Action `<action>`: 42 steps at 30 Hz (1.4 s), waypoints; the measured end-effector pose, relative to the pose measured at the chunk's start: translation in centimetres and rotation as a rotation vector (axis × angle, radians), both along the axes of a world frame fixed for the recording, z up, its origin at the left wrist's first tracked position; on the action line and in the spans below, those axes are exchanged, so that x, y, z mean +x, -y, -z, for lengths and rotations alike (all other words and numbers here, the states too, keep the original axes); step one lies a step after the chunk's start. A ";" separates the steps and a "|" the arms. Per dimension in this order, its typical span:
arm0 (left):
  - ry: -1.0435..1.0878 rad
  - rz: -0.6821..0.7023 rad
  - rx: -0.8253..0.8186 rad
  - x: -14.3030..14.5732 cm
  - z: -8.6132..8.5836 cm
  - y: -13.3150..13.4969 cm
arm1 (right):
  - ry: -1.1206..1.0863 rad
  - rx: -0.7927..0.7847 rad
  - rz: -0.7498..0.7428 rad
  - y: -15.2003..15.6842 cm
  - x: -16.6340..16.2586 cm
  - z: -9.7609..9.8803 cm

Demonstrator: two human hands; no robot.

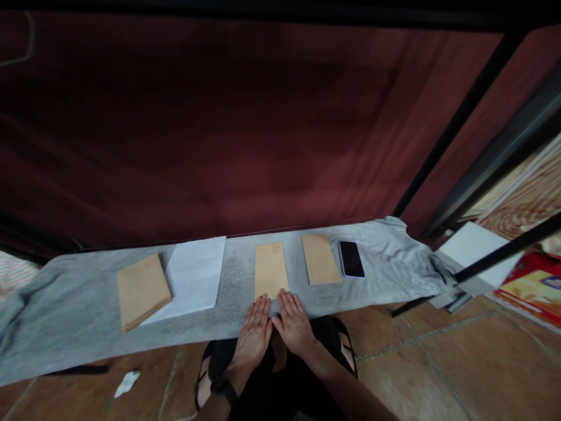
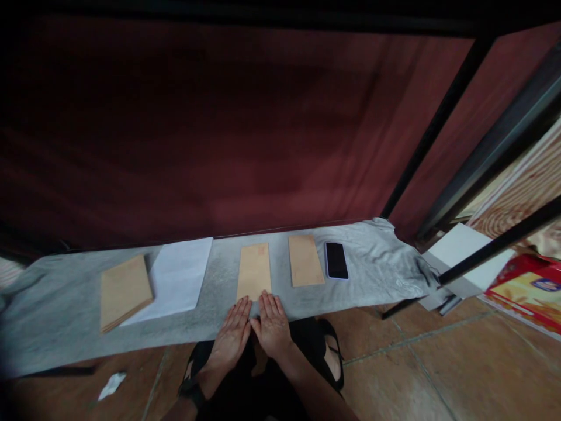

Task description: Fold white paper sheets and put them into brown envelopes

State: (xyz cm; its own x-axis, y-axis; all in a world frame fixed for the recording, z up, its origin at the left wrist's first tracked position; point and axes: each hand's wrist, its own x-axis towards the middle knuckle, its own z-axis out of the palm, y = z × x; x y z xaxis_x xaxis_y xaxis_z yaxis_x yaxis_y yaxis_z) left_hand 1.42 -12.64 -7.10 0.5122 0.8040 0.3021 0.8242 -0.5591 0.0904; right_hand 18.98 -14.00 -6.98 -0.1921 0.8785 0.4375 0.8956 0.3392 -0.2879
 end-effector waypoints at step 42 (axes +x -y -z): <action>-0.059 0.019 -0.272 5.6 -0.9 -18.2 | 0.065 -0.083 -0.041 0.4 1.3 -1.6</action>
State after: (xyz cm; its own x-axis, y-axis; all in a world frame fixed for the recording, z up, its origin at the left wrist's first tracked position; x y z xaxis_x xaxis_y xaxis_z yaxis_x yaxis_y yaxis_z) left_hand 7.05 5.53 -6.25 0.5383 0.8415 0.0454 0.8220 -0.5362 0.1917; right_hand 20.33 -14.37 -5.37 -0.2545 0.9020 0.3488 0.8989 0.3536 -0.2586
